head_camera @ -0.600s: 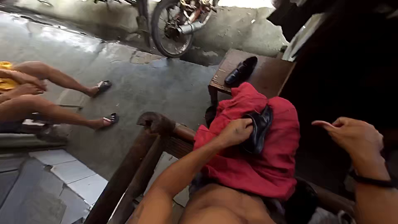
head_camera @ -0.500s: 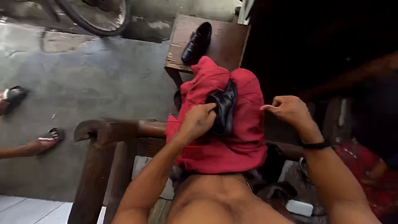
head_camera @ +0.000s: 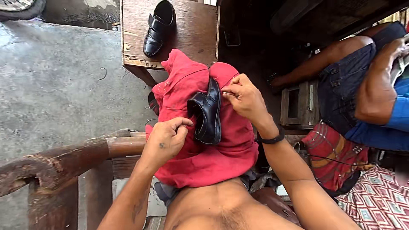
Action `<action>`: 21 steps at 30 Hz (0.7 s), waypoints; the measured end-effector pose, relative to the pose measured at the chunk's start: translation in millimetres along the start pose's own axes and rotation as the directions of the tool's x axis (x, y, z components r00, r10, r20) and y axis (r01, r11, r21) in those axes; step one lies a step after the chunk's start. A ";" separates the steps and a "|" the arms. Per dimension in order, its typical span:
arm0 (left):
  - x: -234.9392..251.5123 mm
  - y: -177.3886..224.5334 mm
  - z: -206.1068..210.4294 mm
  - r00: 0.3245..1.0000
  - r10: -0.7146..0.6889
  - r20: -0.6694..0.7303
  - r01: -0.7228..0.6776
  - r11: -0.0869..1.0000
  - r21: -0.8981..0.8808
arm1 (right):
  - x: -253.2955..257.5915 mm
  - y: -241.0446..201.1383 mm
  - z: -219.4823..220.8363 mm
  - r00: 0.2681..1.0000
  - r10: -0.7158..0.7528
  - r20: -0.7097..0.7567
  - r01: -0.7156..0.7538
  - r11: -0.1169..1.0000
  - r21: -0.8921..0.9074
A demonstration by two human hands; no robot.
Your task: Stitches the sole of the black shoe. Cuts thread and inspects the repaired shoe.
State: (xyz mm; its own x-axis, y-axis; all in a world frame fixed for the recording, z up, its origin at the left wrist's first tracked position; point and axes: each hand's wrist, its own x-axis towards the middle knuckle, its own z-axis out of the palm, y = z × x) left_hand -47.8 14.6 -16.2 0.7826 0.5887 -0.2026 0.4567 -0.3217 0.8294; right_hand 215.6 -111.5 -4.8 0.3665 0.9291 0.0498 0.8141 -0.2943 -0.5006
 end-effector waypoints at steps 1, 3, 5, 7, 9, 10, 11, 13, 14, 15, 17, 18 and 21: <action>-0.9 -1.2 0.5 1.000 0.004 0.001 -0.004 1.000 0.004 | 6.8 1.5 0.7 0.998 0.003 0.058 -0.003 1.000 0.007; -2.9 -4.8 1.3 1.000 0.003 -0.009 -0.003 1.000 0.014 | 13.2 12.3 -8.7 0.988 -0.018 0.154 -0.013 0.981 0.193; -7.7 -10.0 0.6 1.000 -0.009 -0.006 0.009 1.000 0.014 | 5.3 22.4 -27.2 0.977 0.004 0.212 -0.128 0.805 0.580; -12.3 -14.9 -0.8 1.000 -0.019 -0.005 0.019 1.000 0.007 | -7.1 25.9 -48.0 0.942 0.047 0.332 -0.314 0.473 0.823; -15.6 -20.1 -1.9 1.000 -0.020 -0.007 0.020 1.000 0.009 | -13.1 29.7 -59.8 0.910 0.071 0.409 -0.408 0.335 0.849; -16.9 -22.4 -2.7 1.000 -0.016 -0.009 0.017 1.000 0.014 | -15.8 36.1 -62.2 0.912 0.093 0.400 -0.408 0.317 0.856; -18.1 -24.3 -3.6 1.000 -0.012 -0.012 0.012 1.000 0.018 | -17.7 43.6 -63.9 0.919 0.112 0.377 -0.393 0.316 0.864; -20.0 -26.1 -6.4 1.000 -0.007 -0.009 0.007 0.999 0.041 | -14.0 51.8 -66.8 0.929 0.146 0.341 -0.371 0.399 0.838; -21.2 -26.7 -8.1 1.000 -0.003 -0.003 0.003 0.998 0.055 | -8.7 52.4 -67.4 0.930 0.161 0.331 -0.366 0.502 0.784; -22.4 -27.1 -9.7 1.000 -0.003 0.001 0.003 0.998 0.068 | -4.3 51.4 -68.7 0.929 0.158 0.335 -0.357 0.621 0.698; -25.7 -29.2 -12.8 1.000 -0.007 -0.004 0.007 0.997 0.076 | 5.4 44.1 -72.1 0.919 0.124 0.375 -0.308 0.818 0.485; -27.8 -30.8 -14.9 1.000 -0.008 -0.009 0.009 0.997 0.079 | 10.2 37.6 -74.1 0.914 0.117 0.388 -0.263 0.899 0.351; -32.9 -34.9 -16.9 1.000 -0.013 -0.027 0.015 0.997 0.078 | 25.6 13.7 -80.6 0.866 0.106 0.489 -0.038 0.989 -0.146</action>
State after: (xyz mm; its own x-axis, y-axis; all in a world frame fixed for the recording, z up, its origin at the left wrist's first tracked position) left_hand -96.7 19.0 -29.7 0.7651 0.6123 -0.1993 0.5001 -0.3701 0.7829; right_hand 272.4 -109.8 59.2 0.1833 0.8830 -0.4320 0.8567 -0.3590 -0.3703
